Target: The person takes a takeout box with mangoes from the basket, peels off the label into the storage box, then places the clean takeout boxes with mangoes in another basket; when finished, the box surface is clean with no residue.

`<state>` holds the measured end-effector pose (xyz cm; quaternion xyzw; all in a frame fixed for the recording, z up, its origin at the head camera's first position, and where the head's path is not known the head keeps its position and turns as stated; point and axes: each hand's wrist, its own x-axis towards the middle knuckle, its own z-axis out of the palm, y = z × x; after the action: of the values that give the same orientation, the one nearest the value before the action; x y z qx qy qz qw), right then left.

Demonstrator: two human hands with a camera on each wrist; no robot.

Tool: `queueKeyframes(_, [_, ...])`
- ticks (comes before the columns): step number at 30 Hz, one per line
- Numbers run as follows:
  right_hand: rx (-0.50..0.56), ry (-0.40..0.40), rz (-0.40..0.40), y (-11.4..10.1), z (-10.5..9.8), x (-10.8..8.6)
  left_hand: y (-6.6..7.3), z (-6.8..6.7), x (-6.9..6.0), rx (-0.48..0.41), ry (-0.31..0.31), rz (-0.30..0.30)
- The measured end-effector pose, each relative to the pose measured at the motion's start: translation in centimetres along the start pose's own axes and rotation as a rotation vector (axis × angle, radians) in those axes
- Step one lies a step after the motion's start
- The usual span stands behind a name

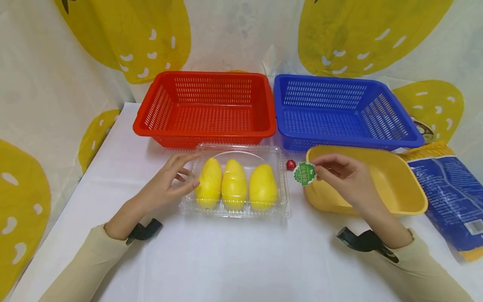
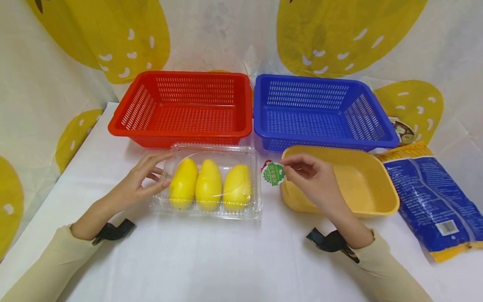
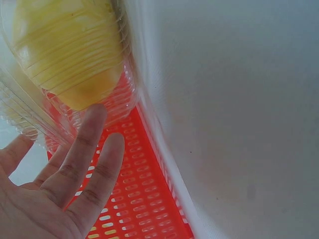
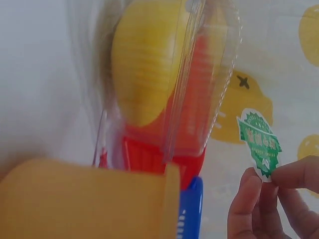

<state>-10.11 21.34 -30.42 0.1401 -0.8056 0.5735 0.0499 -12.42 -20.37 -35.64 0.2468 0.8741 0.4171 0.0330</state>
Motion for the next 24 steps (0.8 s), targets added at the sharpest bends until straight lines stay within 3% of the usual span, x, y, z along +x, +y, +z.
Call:
queueKeyframes(12, [-0.190,0.008,0.084,2.2,-2.7,-1.1,0.1,0.0,0.1,0.027,-0.004,-0.002])
queueKeyframes(24, [-0.241,0.024,0.112,3.7,-4.3,-1.3,0.2,0.0,0.0,0.016,0.000,-0.003])
